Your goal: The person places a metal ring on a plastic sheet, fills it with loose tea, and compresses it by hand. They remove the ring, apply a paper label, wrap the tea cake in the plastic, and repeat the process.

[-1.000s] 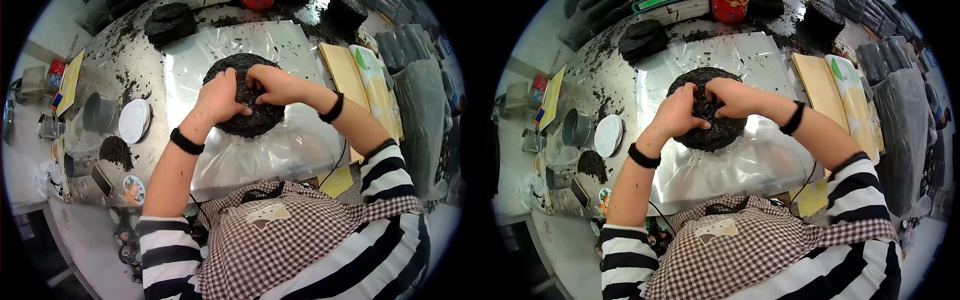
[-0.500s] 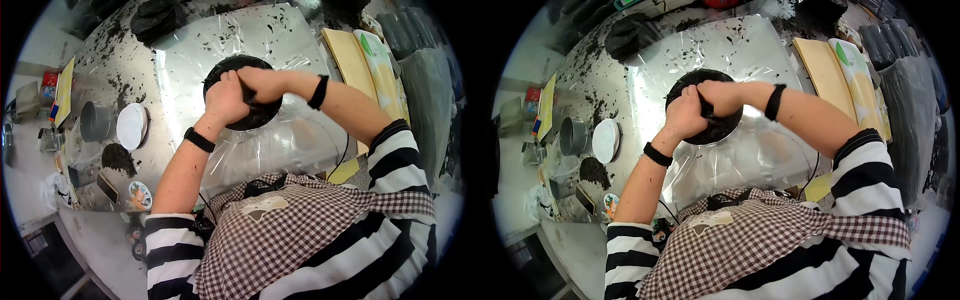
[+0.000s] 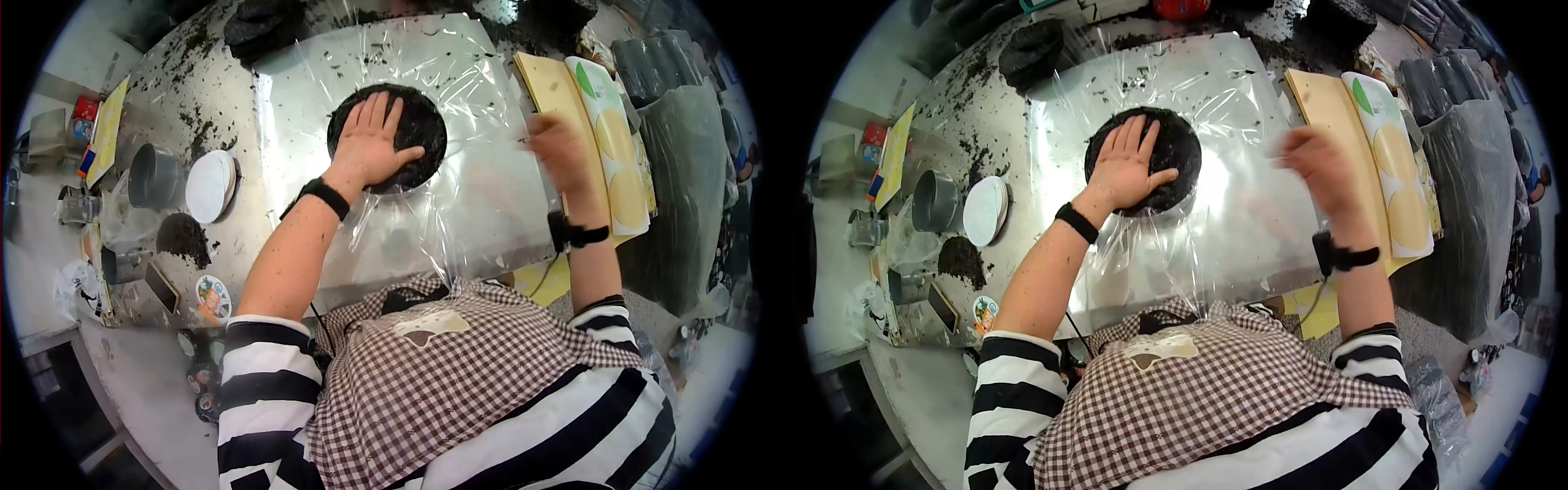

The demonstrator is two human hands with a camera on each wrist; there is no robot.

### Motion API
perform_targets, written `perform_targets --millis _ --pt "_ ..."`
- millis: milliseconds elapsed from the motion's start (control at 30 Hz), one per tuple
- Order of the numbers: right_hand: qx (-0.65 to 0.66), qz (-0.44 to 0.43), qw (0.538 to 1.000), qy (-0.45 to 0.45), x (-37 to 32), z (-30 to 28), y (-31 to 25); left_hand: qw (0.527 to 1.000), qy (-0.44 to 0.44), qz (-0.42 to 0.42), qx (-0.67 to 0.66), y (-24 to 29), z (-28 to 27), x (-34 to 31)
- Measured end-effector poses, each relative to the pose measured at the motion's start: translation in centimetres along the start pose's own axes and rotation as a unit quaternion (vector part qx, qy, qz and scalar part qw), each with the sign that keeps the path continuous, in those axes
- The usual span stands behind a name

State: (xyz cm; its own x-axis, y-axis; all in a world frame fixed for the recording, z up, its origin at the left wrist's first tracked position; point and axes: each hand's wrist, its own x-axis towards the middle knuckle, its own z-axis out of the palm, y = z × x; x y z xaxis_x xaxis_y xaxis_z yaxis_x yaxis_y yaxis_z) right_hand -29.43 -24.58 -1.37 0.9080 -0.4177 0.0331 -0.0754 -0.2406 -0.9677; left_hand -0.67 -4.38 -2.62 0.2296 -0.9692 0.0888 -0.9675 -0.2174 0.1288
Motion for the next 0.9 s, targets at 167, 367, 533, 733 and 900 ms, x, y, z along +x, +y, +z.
perform_targets --millis 167,367,533,733,900 --pt "-0.221 -0.237 0.944 0.058 5.2 9.8 -4.1 0.999 0.035 0.01 -0.036 -0.4 0.0 0.0" --pt "-0.322 -0.104 0.938 -0.068 11.8 12.1 -7.8 0.698 0.237 -0.087 -0.671 0.4 -11.8 -7.6" --pt "-0.396 -0.025 0.908 -0.136 14.2 14.5 -6.8 0.911 -0.216 -0.199 -0.289 6.3 -7.5 -15.4" --pt "-0.364 -0.053 0.909 -0.196 10.5 15.9 -7.3 0.766 0.254 -0.21 -0.552 0.3 -2.2 -6.6" --pt "-0.143 -0.064 0.983 -0.091 8.2 6.8 -9.7 0.932 0.276 -0.139 -0.188 -0.5 -3.2 -4.8"
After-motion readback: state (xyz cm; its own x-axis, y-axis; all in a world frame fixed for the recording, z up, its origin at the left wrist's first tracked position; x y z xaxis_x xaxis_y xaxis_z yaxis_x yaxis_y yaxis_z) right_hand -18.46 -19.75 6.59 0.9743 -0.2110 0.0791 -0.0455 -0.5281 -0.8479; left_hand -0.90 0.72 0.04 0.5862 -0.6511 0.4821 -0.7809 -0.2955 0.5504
